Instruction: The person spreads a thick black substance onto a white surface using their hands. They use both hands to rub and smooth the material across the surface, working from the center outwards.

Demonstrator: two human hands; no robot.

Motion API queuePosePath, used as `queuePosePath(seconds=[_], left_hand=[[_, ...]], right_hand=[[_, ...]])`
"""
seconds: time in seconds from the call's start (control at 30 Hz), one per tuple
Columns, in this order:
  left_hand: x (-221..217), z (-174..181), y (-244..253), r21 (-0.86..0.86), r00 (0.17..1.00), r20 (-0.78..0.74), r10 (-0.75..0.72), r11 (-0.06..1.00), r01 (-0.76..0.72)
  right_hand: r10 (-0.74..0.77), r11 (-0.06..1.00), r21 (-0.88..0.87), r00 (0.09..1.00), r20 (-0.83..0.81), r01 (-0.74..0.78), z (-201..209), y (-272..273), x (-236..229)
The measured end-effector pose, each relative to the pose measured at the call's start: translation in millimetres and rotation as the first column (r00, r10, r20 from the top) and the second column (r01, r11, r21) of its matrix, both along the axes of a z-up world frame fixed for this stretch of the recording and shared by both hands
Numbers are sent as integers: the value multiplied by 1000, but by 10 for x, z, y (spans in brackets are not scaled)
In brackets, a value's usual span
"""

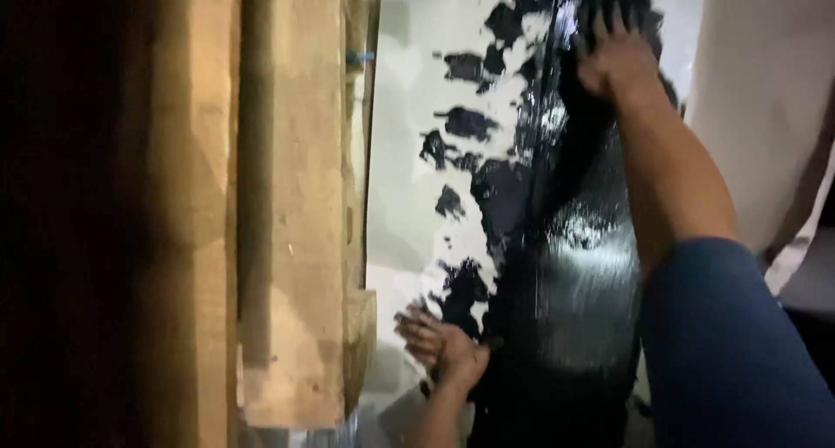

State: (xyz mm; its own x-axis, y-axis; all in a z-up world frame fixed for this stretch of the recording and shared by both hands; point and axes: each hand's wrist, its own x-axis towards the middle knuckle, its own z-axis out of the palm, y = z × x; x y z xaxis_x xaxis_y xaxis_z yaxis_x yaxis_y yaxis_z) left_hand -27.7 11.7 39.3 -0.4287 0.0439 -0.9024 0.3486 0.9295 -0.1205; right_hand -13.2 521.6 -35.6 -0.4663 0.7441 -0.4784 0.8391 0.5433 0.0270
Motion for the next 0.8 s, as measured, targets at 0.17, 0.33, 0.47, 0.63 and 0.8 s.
queuePosePath(seconds=[0.17,0.33,0.47,0.63,0.8], left_hand=[[22,62,74,-32,992,127,20,999,-16],[57,-197,-20,29,999,-34,-40,999,41],[-17,29,43,77,994,55,-89,993,85],[1,-91,76,-2,998,44,-43,999,43],[113,-155,-26,37,999,-40,-5,999,7]], right_hand=[[55,983,-178,998,41,-47,1028,-1143,77],[56,997,-56,997,-48,-58,630,-465,455],[-34,999,-18,998,49,35,670,-362,305],[0,991,-137,1000,-10,-1,935,-1158,705],[24,997,-73,996,-85,-30,428,-244,715]])
